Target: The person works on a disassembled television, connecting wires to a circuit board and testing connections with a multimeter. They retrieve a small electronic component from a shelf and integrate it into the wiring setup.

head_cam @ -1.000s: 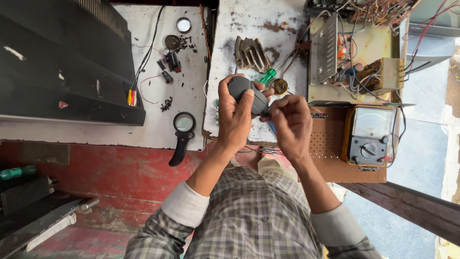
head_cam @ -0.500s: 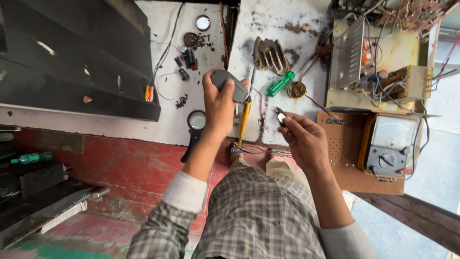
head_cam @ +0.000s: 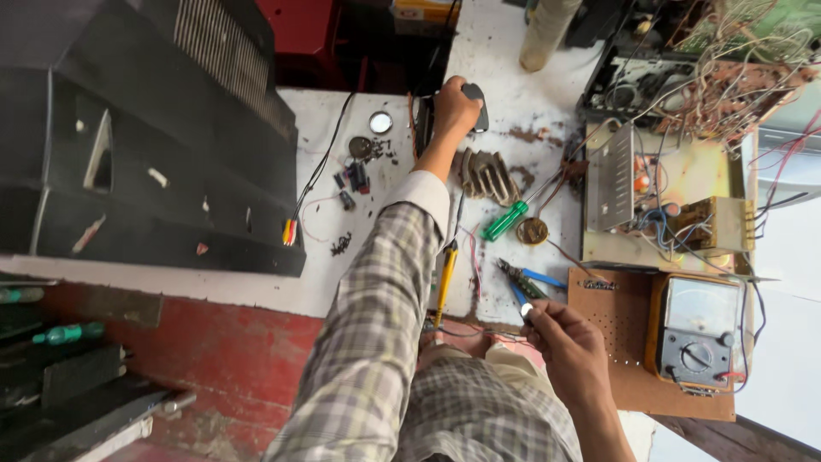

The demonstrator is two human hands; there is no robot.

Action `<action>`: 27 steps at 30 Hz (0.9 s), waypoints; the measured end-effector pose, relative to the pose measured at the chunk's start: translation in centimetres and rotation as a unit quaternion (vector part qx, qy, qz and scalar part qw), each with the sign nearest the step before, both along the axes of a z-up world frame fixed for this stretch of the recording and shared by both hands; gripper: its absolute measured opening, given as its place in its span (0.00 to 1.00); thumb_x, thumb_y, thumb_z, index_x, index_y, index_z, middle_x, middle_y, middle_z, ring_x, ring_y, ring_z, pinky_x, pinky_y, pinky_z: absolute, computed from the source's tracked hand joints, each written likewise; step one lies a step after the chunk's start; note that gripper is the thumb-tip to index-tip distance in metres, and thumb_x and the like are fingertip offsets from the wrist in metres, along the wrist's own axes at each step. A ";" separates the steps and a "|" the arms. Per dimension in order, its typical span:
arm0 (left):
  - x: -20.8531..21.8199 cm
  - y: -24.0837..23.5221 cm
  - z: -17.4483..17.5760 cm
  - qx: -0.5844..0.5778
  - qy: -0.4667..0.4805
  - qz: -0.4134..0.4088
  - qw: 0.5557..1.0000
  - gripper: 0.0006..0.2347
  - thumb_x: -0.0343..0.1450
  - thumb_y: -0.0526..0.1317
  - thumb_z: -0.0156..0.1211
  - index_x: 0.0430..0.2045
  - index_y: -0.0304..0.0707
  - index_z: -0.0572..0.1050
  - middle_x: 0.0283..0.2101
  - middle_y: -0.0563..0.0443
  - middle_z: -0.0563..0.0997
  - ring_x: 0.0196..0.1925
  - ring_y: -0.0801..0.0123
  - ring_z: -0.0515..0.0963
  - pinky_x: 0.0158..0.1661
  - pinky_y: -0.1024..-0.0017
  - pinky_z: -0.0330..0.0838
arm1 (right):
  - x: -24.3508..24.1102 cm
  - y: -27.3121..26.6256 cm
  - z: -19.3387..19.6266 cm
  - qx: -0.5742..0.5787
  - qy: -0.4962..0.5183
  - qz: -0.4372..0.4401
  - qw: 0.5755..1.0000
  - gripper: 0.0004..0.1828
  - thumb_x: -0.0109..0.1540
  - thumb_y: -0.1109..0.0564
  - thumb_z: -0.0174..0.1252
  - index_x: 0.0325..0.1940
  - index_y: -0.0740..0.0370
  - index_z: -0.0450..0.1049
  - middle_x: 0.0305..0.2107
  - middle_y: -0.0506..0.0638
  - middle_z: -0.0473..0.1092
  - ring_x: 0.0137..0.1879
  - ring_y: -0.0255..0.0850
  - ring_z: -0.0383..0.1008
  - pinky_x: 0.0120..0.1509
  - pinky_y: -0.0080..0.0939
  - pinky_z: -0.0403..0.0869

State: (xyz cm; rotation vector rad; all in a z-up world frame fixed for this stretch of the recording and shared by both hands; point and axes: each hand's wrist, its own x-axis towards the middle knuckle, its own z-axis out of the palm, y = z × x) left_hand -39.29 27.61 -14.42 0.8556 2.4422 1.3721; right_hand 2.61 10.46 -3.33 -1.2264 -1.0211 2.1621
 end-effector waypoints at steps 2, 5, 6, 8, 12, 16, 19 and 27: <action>0.2 -0.1 0.8 -0.019 0.026 -0.022 0.999 0.20 0.59 0.37 0.74 0.43 0.32 0.77 0.44 0.35 0.82 0.49 0.46 0.81 0.47 0.59 0.75 | 0.5 0.1 0.6 0.009 -0.023 0.000 1.000 0.09 0.65 0.62 0.59 0.47 0.71 0.77 0.30 0.52 0.75 0.32 0.33 0.71 0.35 0.29 0.69; 1.8 -2.2 3.8 -0.021 0.219 -0.004 0.975 0.17 0.60 0.41 0.74 0.38 0.32 0.79 0.45 0.31 0.80 0.46 0.36 0.78 0.42 0.51 0.73 | 0.0 1.1 1.1 0.060 -0.032 -0.027 0.997 0.10 0.64 0.63 0.59 0.48 0.72 0.76 0.33 0.50 0.75 0.35 0.33 0.74 0.40 0.29 0.74; 2.9 -3.5 5.2 0.019 0.195 -0.026 0.980 0.15 0.64 0.40 0.70 0.39 0.32 0.79 0.43 0.33 0.80 0.43 0.42 0.80 0.41 0.54 0.75 | -0.4 1.6 1.2 0.086 -0.054 -0.025 0.995 0.09 0.64 0.63 0.60 0.47 0.72 0.76 0.33 0.50 0.75 0.36 0.32 0.75 0.39 0.29 0.72; 5.7 -6.4 7.9 0.099 0.141 -0.069 0.983 0.11 0.72 0.40 0.64 0.42 0.31 0.78 0.39 0.38 0.81 0.39 0.52 0.83 0.40 0.60 0.78 | -1.6 2.7 1.6 0.170 -0.081 -0.008 0.982 0.09 0.67 0.63 0.60 0.47 0.74 0.78 0.32 0.50 0.74 0.36 0.32 0.74 0.39 0.29 0.71; 15.1 -14.4 11.1 0.101 -0.235 -0.259 0.931 0.08 0.74 0.39 0.59 0.39 0.35 0.80 0.33 0.52 0.84 0.26 0.75 0.82 0.28 0.74 0.81 | -5.3 5.1 2.7 0.217 -0.043 -0.025 0.975 0.11 0.65 0.63 0.61 0.49 0.74 0.78 0.38 0.54 0.79 0.39 0.35 0.79 0.48 0.31 0.79; 19.6 -19.4 12.4 0.203 -0.383 -0.237 0.870 0.06 0.72 0.35 0.65 0.36 0.29 0.79 0.31 0.49 0.84 0.30 0.74 0.84 0.34 0.75 0.81 | -7.5 5.0 3.8 0.265 -0.012 0.033 0.963 0.11 0.67 0.65 0.60 0.52 0.74 0.78 0.39 0.55 0.79 0.42 0.36 0.80 0.50 0.34 0.81; 19.9 -21.5 12.6 0.212 -0.373 -0.175 0.886 0.05 0.71 0.34 0.65 0.31 0.27 0.79 0.30 0.48 0.85 0.31 0.74 0.84 0.35 0.76 0.81 | -8.4 4.0 4.1 0.272 0.022 0.084 0.958 0.12 0.67 0.66 0.57 0.53 0.72 0.78 0.40 0.54 0.79 0.44 0.36 0.82 0.53 0.33 0.81; 18.7 -24.8 13.0 0.175 -0.275 -0.120 0.938 0.05 0.72 0.34 0.66 0.29 0.28 0.79 0.26 0.50 0.83 0.28 0.77 0.80 0.30 0.77 0.75 | -11.0 0.2 3.6 0.368 -0.013 0.033 0.929 0.09 0.68 0.68 0.60 0.53 0.73 0.78 0.38 0.53 0.77 0.42 0.34 0.80 0.50 0.31 0.79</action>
